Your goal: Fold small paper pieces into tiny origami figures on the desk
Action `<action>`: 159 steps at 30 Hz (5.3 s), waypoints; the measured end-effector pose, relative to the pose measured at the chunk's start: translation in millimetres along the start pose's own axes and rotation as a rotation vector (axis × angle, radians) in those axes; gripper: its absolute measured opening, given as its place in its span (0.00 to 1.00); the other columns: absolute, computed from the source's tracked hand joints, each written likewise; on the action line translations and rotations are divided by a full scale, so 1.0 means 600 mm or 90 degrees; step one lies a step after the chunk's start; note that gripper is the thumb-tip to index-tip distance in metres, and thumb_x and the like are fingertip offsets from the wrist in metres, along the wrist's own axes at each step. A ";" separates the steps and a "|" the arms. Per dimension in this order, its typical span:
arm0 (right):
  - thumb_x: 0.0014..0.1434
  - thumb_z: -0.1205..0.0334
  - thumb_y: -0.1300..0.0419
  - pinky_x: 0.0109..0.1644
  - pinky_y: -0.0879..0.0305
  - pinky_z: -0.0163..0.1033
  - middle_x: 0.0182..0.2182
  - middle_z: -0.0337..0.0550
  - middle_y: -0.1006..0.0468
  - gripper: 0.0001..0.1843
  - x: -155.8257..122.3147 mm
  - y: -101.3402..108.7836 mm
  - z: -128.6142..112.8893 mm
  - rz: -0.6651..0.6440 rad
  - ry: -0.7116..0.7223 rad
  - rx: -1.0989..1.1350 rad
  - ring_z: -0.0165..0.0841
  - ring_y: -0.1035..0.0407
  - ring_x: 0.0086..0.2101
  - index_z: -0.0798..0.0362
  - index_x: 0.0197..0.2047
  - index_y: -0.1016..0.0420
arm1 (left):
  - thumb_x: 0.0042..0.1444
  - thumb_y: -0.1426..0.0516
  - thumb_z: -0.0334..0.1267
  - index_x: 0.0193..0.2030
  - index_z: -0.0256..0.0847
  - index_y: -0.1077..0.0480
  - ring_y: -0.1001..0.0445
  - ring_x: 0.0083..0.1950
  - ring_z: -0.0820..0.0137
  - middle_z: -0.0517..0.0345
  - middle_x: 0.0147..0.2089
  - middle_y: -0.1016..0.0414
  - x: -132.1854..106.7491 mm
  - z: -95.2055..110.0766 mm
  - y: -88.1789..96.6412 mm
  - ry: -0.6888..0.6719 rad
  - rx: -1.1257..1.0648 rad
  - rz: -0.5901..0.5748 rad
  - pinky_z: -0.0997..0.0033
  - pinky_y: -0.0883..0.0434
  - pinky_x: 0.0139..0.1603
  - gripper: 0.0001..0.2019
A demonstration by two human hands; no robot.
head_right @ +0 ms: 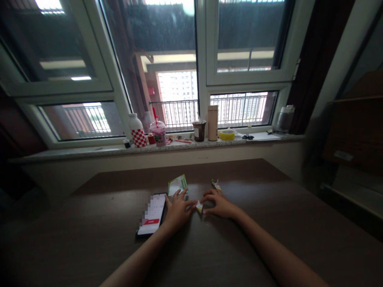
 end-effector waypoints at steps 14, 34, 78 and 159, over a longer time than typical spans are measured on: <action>0.55 0.54 0.35 0.66 0.52 0.51 0.50 0.45 0.27 0.09 0.009 -0.006 0.010 0.059 -0.006 0.010 0.43 0.41 0.56 0.45 0.38 0.17 | 0.60 0.46 0.49 0.45 0.63 0.24 0.49 0.70 0.51 0.57 0.68 0.39 0.006 -0.004 -0.008 0.009 -0.061 0.028 0.23 0.68 0.62 0.11; 0.53 0.48 0.34 0.65 0.51 0.52 0.50 0.45 0.27 0.12 0.014 -0.005 0.016 0.059 -0.025 0.023 0.44 0.41 0.56 0.46 0.36 0.16 | 0.58 0.43 0.48 0.44 0.62 0.23 0.48 0.69 0.52 0.59 0.67 0.39 0.015 -0.008 -0.008 0.026 -0.085 -0.009 0.25 0.67 0.63 0.10; 0.57 0.63 0.37 0.50 0.40 0.41 0.39 0.44 0.24 0.03 0.019 -0.055 -0.023 0.220 -0.034 -0.103 0.38 0.33 0.44 0.52 0.34 0.23 | 0.57 0.42 0.37 0.36 0.48 0.25 0.41 0.65 0.57 0.53 0.60 0.32 0.011 0.002 -0.005 0.016 -0.110 0.143 0.28 0.57 0.64 0.04; 0.52 0.50 0.33 0.54 0.43 0.49 0.38 0.44 0.27 0.08 0.006 -0.024 -0.027 0.221 -0.104 -0.160 0.42 0.35 0.46 0.41 0.33 0.16 | 0.54 0.40 0.51 0.36 0.56 0.20 0.42 0.65 0.49 0.58 0.62 0.31 0.001 0.003 0.006 0.012 0.009 0.129 0.25 0.62 0.63 0.08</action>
Point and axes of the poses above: each hand's wrist, its own x-axis towards the middle knuckle, its own y-axis out of the back of the hand, z = x × y, the point moved 2 cm from there along x, towards the middle knuckle
